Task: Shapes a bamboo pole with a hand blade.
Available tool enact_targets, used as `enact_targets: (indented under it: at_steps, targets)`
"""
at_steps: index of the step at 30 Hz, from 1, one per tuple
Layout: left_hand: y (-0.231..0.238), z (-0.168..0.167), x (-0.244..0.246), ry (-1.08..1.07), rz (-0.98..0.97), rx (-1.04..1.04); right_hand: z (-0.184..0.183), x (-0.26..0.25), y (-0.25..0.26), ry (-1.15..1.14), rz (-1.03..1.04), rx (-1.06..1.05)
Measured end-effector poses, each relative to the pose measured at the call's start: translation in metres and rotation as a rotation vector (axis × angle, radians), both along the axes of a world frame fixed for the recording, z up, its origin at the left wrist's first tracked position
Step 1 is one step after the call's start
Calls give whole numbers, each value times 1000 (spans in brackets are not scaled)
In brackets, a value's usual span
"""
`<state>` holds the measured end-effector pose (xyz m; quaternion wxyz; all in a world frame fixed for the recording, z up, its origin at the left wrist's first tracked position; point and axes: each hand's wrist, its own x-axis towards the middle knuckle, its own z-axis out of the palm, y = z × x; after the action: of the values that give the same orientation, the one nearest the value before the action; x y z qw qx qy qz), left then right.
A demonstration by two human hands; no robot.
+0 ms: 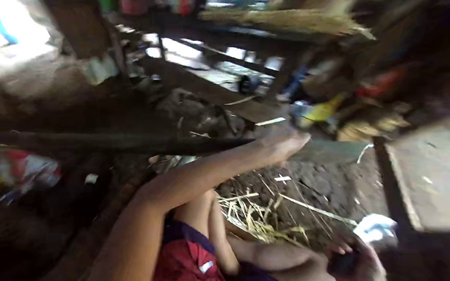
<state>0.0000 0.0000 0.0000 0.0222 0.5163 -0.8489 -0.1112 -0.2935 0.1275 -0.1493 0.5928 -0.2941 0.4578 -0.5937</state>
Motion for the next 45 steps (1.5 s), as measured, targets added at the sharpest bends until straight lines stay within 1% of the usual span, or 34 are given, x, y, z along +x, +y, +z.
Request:
enact_targets:
  at_steps: [1, 2, 4, 7, 10, 13, 15, 17, 19, 21, 22, 24, 26, 28, 30, 31, 33, 34, 36, 38, 40, 42, 43, 45]
  targets:
    - [14, 3, -17, -28, -125, 38, -2, -2, 6, -97, -24, 7]
    - [25, -1, -31, -37, -236, 62, -1, -3, 14, -147, -71, 27]
    - [35, -23, -53, -35, -417, 108, 5, -7, 38, -148, -170, 44]
    - [34, -58, -79, -24, -602, 192, 11, -9, 82, -10, -303, -4]
    - [37, -85, -106, -30, -779, 241, 14, -17, 118, 115, -287, -36]
    - [54, -114, -133, -54, -963, 286, 20, -18, 146, 377, -273, 15]
    - [66, -137, -146, -81, -1064, 326, 18, -14, 167, 414, -252, 47]
    - [79, -155, -157, -117, -1127, 388, 14, -7, 186, 376, -240, 79]
    - [92, -162, -163, -143, -1154, 417, 13, 1, 198, 299, -272, 93]
    - [103, -160, -163, -125, -1152, 485, 16, 7, 205, 225, -321, 138]
    - [108, -160, -160, -86, -1134, 542, 18, 9, 206, 193, -357, 185]
    - [119, -169, -150, 84, -1094, 605, 21, 10, 208, 135, -430, 285]
    - [139, -184, -143, 360, -1069, 521, 24, 10, 208, 121, -488, 356]
    - [164, -199, -148, 625, -1052, 330, 29, 13, 205, 131, -517, 375]
    - [181, -215, -155, 841, -976, 123, 33, 15, 205, 131, -480, 336]
    - [184, -220, -157, 904, -937, 67, 34, 12, 208, 114, -423, 315]
    - [180, -218, -154, 948, -888, 71, 37, 0, 220, 63, -257, 289]
    - [174, -213, -151, 948, -880, 101, 38, -6, 228, 44, -215, 309]
    - [163, -203, -144, 948, -876, 161, 38, -16, 243, 37, -241, 313]
    - [153, -195, -141, 965, -885, 199, 31, -19, 253, -10, -322, 176]
    - [145, -188, -138, 986, -912, 254, 26, -13, 258, -123, -330, -15]
    - [139, -183, -135, 966, -960, 327, 26, -2, 262, -221, -258, -156]
    - [138, -181, -133, 951, -989, 356, 29, 3, 263, -264, -211, -190]
    - [138, -179, -131, 916, -1051, 385, 38, 7, 262, -270, -77, -181]
